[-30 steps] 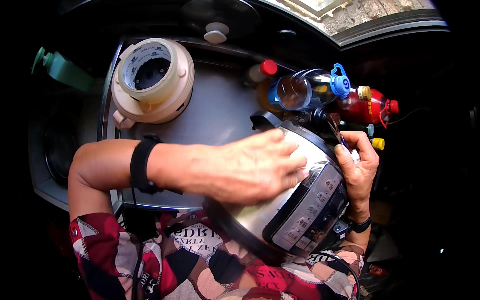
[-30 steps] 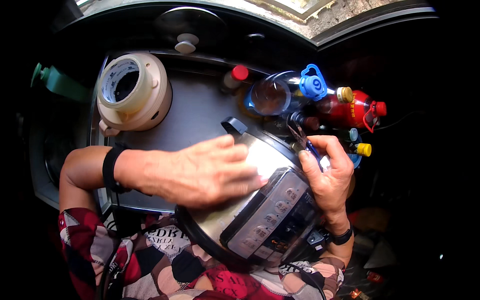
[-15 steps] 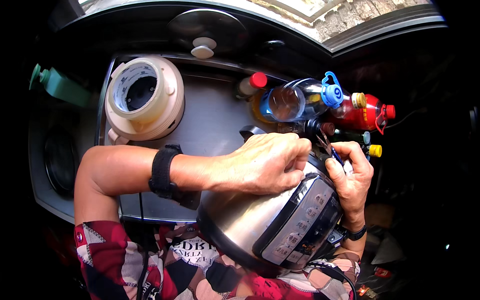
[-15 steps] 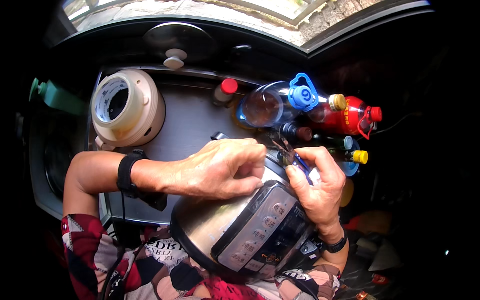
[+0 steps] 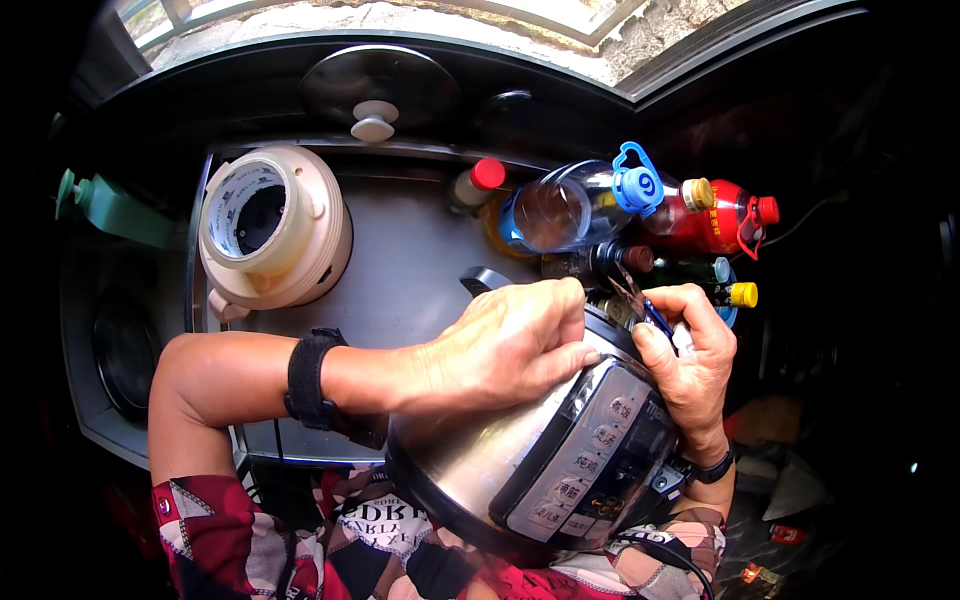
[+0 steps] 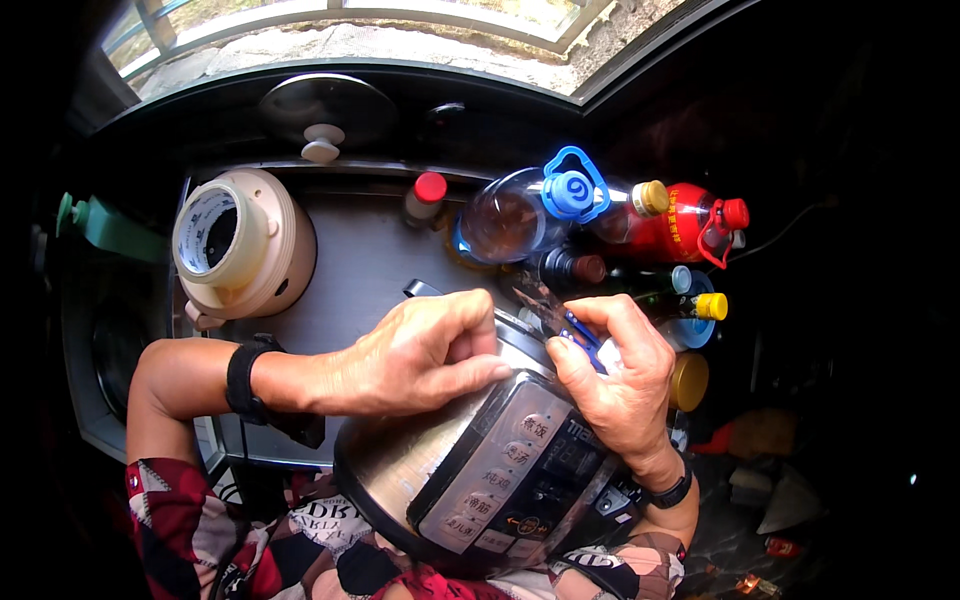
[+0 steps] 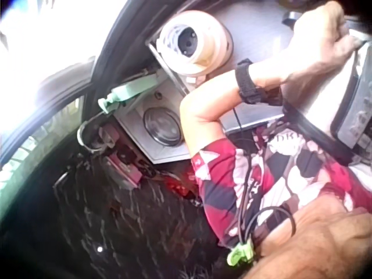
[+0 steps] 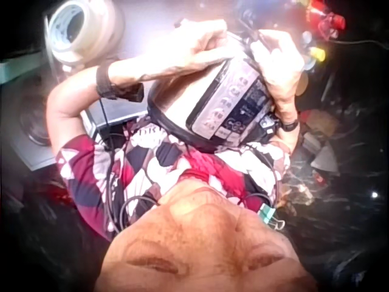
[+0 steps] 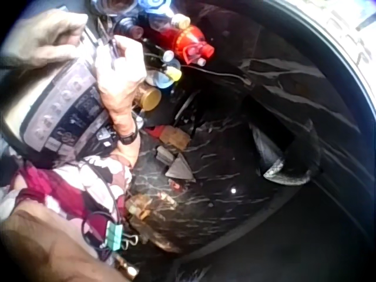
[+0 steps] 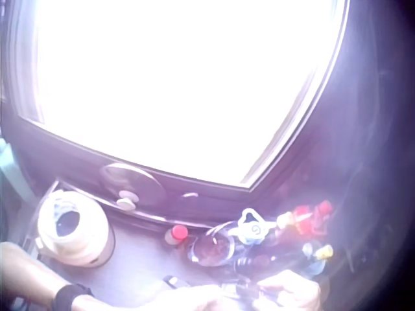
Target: The person uses shears to cut through tape and plastic covering on a rice cooker, then handles the control panel and removes the inner pot.
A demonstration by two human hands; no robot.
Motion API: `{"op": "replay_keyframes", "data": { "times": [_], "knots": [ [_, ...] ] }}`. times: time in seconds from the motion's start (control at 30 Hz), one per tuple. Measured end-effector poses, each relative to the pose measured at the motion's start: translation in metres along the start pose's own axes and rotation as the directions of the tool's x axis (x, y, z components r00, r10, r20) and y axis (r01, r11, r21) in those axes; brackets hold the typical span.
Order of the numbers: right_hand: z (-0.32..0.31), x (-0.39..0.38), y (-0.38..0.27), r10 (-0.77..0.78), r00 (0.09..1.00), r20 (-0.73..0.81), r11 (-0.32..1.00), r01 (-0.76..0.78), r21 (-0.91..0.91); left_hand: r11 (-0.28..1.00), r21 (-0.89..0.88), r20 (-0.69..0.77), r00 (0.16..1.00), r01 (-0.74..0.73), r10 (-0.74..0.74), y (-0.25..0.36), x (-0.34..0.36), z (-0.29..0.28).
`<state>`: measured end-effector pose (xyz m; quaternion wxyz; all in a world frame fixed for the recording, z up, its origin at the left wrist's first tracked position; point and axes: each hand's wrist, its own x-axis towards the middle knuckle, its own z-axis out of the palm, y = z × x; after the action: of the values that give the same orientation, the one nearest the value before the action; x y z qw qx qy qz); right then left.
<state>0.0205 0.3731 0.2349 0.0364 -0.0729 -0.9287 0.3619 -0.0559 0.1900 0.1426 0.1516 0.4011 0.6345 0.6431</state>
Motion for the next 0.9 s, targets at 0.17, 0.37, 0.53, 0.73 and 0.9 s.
{"op": "replay_keyframes", "data": {
  "times": [0.17,0.37,0.53,0.73,0.9],
  "knots": [
    [0.0,-0.001,-0.002,0.009,1.0,0.008,1.0,-0.009,0.004,0.951,-0.04,0.174,0.939,0.306,-0.295,0.014,0.016,-0.014],
    [0.001,0.001,-0.003,0.008,1.0,0.021,1.0,-0.008,0.004,0.897,0.038,0.244,0.867,0.44,-0.436,0.018,0.031,-0.02],
    [0.001,0.003,-0.002,-0.001,1.0,0.024,1.0,0.001,0.013,0.837,0.081,0.27,0.796,0.542,-0.542,0.022,0.04,-0.022],
    [0.0,0.001,0.001,0.019,1.0,0.005,0.999,-0.019,0.035,0.912,0.123,0.122,0.906,0.391,-0.405,0.016,0.024,-0.01],
    [0.002,0.0,0.0,0.008,1.0,-0.016,1.0,-0.007,0.019,0.925,0.182,0.044,0.937,0.334,-0.347,0.018,0.017,-0.003]
  ]
}}
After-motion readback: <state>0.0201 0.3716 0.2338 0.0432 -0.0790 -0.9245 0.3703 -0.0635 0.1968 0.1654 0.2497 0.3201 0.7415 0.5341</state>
